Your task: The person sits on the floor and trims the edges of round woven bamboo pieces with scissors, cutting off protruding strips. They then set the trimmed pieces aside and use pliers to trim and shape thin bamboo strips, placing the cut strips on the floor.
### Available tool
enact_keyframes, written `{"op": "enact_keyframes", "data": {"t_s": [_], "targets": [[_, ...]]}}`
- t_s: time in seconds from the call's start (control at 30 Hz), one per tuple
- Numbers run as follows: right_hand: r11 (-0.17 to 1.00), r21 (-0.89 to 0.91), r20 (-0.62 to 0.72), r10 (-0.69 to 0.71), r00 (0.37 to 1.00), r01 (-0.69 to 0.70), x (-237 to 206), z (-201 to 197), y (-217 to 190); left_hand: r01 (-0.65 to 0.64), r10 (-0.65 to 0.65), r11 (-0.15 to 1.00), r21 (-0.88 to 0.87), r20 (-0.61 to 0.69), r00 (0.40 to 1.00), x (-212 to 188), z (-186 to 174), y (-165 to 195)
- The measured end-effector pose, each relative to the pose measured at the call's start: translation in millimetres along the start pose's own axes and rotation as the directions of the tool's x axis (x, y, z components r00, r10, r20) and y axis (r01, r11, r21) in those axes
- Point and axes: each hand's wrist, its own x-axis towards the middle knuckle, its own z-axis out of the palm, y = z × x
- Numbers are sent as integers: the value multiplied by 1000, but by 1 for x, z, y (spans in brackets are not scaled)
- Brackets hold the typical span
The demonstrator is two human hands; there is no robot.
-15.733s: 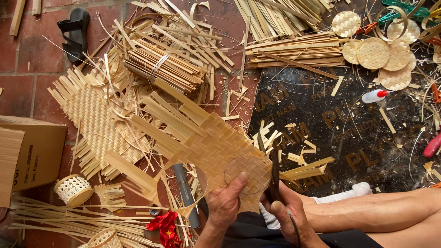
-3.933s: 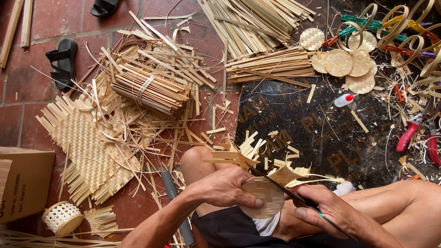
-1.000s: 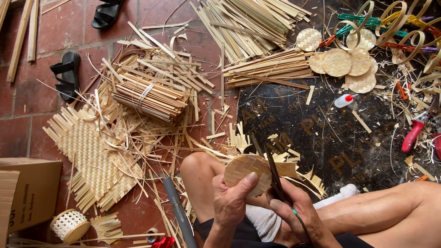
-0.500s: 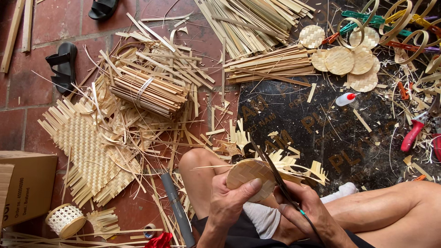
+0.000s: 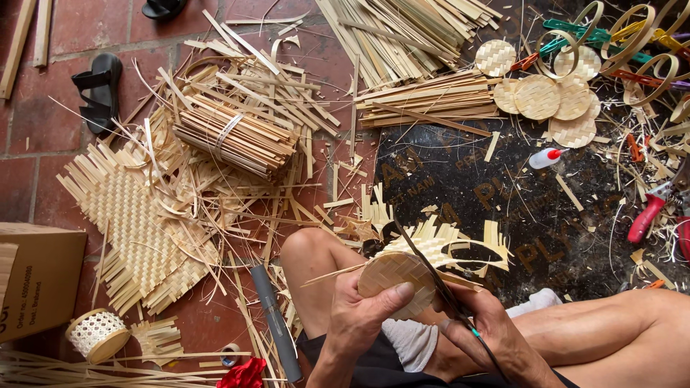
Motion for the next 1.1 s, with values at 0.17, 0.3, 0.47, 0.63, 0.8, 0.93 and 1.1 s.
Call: {"op": "enact_keyframes", "data": {"t_s": [0.17,0.3,0.47,0.63,0.8,0.93,1.1], "targets": [[997,-66,23,-27,999,29,2,-6,5,61,-61,998,13,-8,998,-2,-3,4],[969,-233,21,-81,996,84,1,-10,6,76,-76,997,17,-7,997,-4,-5,4],[990,-133,60,-41,997,48,0,-18,4,48,-56,990,130,58,997,-7,-8,6],[957,-242,147,-123,981,157,5,-27,-2,58,-67,992,115,69,995,-11,-7,6],[904,-375,222,-128,967,206,7,-39,-8,79,-86,993,85,80,993,-14,-8,9],[878,-371,231,-229,946,303,6,-44,-2,85,-99,991,108,130,987,-15,-8,12],[855,-466,329,-72,942,228,14,-48,4,113,-122,991,78,121,985,-16,-9,15]]}}
